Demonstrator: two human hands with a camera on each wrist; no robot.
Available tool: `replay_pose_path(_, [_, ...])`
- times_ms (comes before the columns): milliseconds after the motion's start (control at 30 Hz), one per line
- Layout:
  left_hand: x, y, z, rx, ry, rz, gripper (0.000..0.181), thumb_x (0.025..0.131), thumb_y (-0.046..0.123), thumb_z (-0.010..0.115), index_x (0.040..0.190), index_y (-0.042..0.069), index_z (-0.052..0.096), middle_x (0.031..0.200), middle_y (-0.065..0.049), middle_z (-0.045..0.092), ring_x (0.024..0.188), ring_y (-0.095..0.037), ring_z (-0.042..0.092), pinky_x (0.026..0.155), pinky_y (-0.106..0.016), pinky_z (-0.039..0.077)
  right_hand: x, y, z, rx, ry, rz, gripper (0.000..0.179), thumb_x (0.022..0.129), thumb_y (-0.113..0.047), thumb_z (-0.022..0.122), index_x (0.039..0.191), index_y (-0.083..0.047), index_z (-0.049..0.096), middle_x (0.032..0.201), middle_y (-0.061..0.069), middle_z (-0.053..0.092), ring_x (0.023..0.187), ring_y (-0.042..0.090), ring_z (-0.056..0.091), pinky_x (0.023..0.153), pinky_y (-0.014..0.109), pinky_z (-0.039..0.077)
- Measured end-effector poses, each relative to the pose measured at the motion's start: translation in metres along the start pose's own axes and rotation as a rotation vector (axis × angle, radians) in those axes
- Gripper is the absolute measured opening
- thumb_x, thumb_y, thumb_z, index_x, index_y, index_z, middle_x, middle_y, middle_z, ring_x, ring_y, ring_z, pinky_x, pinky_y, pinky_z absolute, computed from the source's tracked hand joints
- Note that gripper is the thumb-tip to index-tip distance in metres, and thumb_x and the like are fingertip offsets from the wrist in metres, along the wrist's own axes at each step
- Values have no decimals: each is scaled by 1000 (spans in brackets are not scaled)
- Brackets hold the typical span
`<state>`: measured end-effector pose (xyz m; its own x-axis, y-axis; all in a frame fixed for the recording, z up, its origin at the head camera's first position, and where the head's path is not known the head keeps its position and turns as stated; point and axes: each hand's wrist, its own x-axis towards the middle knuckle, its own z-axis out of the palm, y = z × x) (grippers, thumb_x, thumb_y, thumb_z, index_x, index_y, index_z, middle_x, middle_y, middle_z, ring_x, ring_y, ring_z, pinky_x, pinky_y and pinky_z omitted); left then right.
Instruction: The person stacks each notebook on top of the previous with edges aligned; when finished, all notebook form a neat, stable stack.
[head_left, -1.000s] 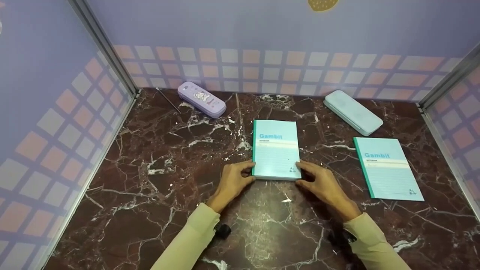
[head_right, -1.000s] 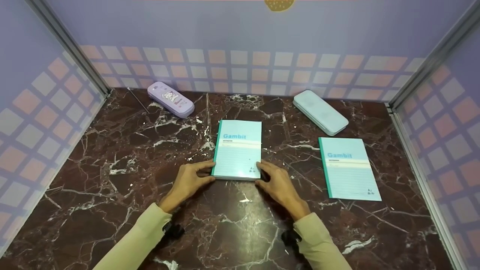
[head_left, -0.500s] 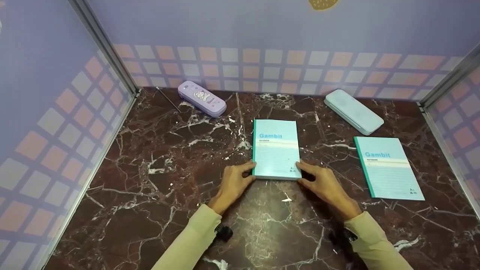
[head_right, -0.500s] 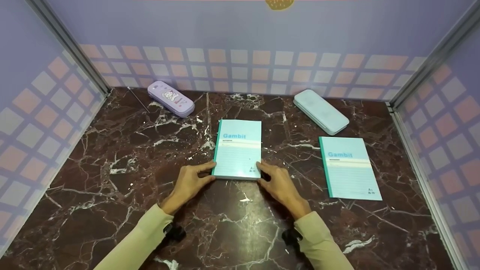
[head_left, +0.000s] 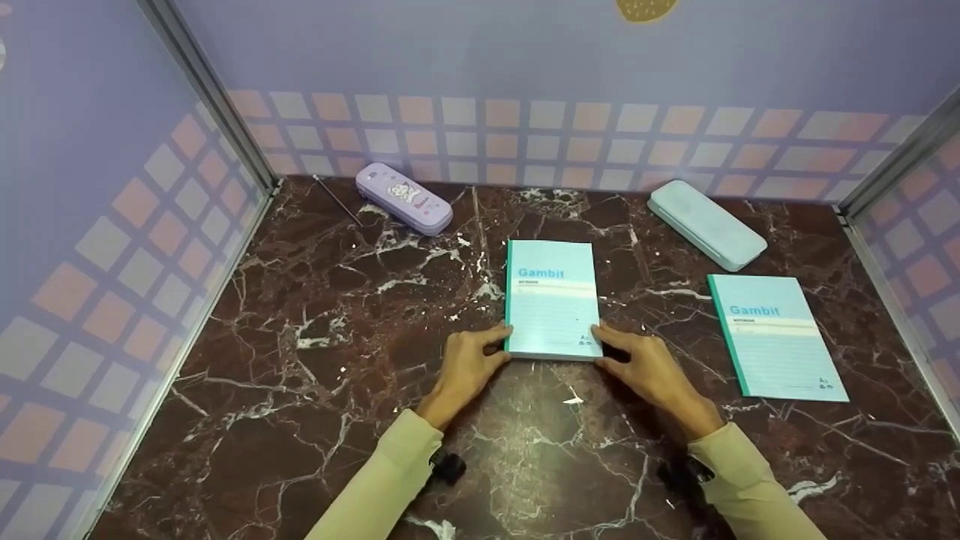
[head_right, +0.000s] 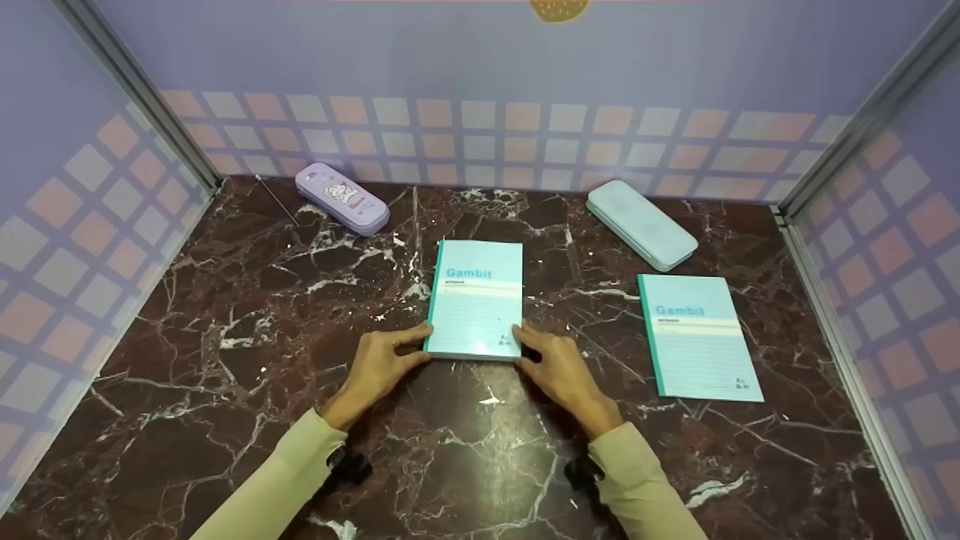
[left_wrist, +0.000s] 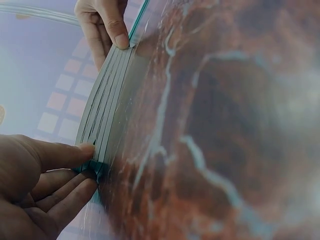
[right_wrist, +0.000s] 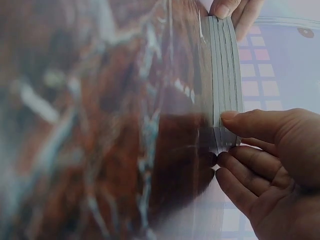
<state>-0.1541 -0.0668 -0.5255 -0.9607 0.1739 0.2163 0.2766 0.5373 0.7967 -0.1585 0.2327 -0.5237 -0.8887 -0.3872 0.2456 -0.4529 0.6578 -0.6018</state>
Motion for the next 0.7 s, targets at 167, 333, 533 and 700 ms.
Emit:
replay_pose_path(167, [0,0,0,12,6,23,41,83,-6,87,123,-2,77,126,-19,71,108,-37,74,94,-36,61,-1,0,-1,21,-8,29,55,87,4,84,139,5,65,138,25,62,121,48,64,103,55,52])
replay_pose_path(333, [1,5,1,-5,20,28,41,82,-2,88,121,-3,77,128,-21,72,111,-37,73,100,-42,58,-4,2,-6,72,-23,86,57,89,3,83,142,5,63,141,24,62,127,46,62,108,55,50])
replay_pose_path(533, [7,13,3,-31,85,70,36,84,1,88,118,-3,78,131,-22,71,122,-38,68,106,-45,55,-8,5,-16,103,-4,119,57,90,-4,84,144,2,64,140,23,64,129,46,61,110,59,48])
replay_pose_path(700, [13,22,8,-66,116,107,34,84,1,88,117,-2,78,126,-19,74,117,-36,72,104,-41,56,-9,11,-27,81,47,127,53,90,-4,85,140,0,68,134,24,69,123,45,65,104,58,53])
